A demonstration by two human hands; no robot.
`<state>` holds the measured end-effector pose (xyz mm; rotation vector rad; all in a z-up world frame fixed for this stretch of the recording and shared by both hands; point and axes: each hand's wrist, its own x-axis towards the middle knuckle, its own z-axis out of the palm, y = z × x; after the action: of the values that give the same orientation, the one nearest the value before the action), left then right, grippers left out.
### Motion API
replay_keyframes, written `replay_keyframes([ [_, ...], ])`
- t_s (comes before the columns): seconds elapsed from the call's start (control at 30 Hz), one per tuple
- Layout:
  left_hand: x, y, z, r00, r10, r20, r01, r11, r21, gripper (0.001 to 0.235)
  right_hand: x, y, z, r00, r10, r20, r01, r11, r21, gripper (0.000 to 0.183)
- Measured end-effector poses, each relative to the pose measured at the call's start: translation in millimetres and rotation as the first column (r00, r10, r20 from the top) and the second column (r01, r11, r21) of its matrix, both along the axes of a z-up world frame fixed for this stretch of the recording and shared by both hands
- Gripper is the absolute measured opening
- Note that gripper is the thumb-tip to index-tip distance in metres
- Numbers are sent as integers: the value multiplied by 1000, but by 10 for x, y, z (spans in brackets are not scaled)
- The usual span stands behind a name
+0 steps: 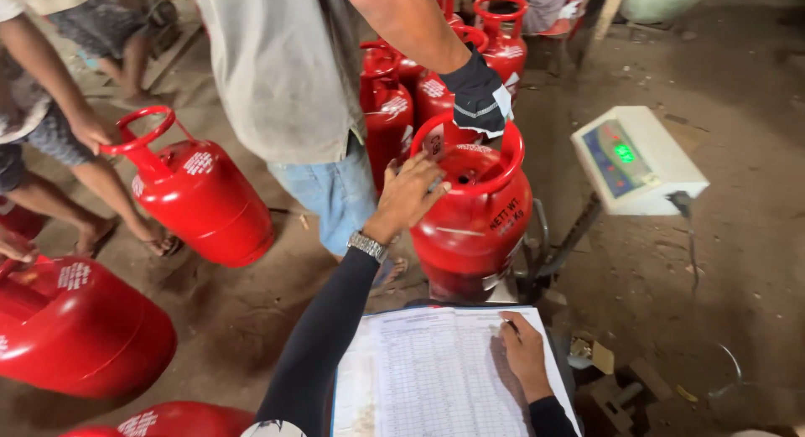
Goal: Weighing gas cylinders and recording weights on a log sheet.
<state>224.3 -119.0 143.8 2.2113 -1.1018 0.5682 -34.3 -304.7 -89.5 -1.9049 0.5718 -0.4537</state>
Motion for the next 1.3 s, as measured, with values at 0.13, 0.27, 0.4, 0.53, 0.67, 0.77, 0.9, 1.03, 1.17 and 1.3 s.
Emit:
replay_keyframes([
  [0.13, 206, -422, 109, 999, -48, -23, 51, 987, 150, 45, -20, 76, 157, 999, 0, -44, 0, 1000, 2, 28],
  [0.27, 473, -744, 174, 997, -4, -77, 18, 983, 185, 44, -39, 73, 226, 995, -9, -103, 14, 999, 40, 29],
  [0.4, 627, -858, 208, 996, 43, -84, -20, 968, 250, 41, -39, 40, 209, 999, 30, -45, -28, 999, 42, 30],
  [0.53, 605, -878, 166, 997, 73, 6, -71, 950, 305, 38, -27, 70, 212, 998, 56, -13, -55, 998, 44, 30],
  [0.67, 558, -908, 61, 985, 98, 145, -134, 955, 264, 37, 2, 75, 314, 986, 33, -164, -26, 999, 43, 31],
  [0.77, 488, -900, 118, 978, 132, 159, -172, 946, 275, 38, 8, 78, 293, 995, 51, -90, -51, 999, 8, 30],
  [0.9, 509, -898, 112, 987, 143, 70, -157, 946, 283, 41, -10, 73, 247, 996, 57, -75, -56, 998, 19, 30],
  [1.03, 438, -825, 199, 993, 108, -46, -95, 969, 227, 41, -29, 83, 247, 998, 52, -42, -52, 999, 9, 30],
  [1.17, 493, -716, 77, 987, 22, -162, -2, 993, 118, 43, -37, 83, 271, 996, 42, -79, -41, 999, 20, 30],
  [1.3, 162, -564, -403, 980, -120, -159, 26, 867, -498, 49, -36, 79, 254, 997, 41, -59, -41, 999, -9, 31],
])
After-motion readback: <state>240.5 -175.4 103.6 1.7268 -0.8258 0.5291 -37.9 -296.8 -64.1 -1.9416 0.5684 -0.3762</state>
